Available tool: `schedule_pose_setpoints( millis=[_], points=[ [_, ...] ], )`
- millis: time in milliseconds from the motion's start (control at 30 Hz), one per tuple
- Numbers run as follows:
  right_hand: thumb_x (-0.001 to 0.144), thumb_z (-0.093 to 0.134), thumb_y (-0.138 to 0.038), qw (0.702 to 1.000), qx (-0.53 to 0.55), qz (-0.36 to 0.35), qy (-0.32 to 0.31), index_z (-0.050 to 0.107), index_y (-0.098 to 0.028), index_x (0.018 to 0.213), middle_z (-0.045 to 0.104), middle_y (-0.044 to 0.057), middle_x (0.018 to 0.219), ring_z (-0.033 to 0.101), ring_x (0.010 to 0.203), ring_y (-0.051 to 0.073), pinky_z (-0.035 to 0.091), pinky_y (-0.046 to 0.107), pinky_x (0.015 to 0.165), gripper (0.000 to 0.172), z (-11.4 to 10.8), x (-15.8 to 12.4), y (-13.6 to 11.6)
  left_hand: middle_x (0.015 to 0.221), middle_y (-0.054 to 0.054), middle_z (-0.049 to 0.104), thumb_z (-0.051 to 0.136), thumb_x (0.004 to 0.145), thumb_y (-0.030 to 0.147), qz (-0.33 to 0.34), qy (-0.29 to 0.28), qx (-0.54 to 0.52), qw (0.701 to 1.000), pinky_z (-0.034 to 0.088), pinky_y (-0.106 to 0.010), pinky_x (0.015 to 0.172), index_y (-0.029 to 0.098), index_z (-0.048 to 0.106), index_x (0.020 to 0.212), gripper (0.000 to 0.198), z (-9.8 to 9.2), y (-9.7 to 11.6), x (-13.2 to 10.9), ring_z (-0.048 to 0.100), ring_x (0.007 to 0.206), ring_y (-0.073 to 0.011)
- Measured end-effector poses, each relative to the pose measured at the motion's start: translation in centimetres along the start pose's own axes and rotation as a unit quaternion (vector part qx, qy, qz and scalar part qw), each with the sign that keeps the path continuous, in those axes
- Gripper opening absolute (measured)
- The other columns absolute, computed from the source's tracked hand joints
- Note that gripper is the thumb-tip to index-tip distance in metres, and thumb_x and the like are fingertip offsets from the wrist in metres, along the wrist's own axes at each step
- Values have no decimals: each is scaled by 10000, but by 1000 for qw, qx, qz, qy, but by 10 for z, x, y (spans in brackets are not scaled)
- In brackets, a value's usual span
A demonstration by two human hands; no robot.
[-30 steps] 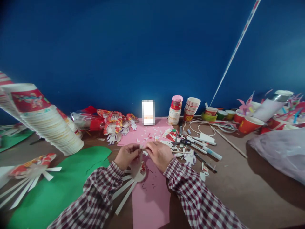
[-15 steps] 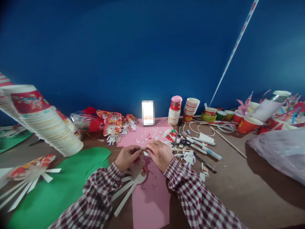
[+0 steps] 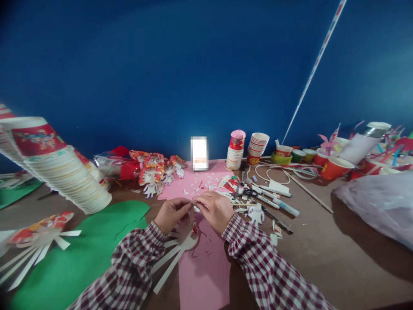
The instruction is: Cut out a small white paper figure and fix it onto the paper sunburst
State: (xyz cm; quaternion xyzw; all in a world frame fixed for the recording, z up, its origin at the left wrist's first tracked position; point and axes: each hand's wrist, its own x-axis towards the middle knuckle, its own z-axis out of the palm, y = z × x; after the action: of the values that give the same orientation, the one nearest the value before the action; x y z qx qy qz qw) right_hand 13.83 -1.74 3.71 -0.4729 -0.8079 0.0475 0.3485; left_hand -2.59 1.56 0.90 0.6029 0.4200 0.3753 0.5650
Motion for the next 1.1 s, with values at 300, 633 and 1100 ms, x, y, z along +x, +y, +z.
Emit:
schedule_pose_setpoints(
  millis=[300, 633, 1100],
  points=[
    [832, 468, -213, 999, 31, 15, -7, 612, -244, 969, 631, 22, 839, 556, 799, 143, 415, 253, 707, 201, 2, -1, 0, 500, 9, 572, 600, 663, 379, -2, -7, -16, 1000, 398, -192, 391, 116, 624, 776, 288, 0, -1, 0, 490, 385, -78],
    [837, 469, -247, 998, 65, 24, -11, 618, -241, 961, 631, 25, 829, 561, 781, 143, 421, 251, 684, 194, 5, -1, 2, 497, 8, 564, 621, 640, 368, -38, 8, -21, 999, 360, -173, 385, 104, 636, 730, 280, -1, 4, -2, 468, 404, -65],
    [803, 488, -163, 997, 58, 21, -45, 586, -246, 1032, 639, 13, 893, 573, 814, 137, 428, 242, 727, 263, 8, -2, 5, 551, -2, 601, 624, 628, 308, -10, -7, 13, 1000, 382, -205, 465, 96, 648, 759, 250, -2, 3, 0, 477, 455, -81]
  ],
)
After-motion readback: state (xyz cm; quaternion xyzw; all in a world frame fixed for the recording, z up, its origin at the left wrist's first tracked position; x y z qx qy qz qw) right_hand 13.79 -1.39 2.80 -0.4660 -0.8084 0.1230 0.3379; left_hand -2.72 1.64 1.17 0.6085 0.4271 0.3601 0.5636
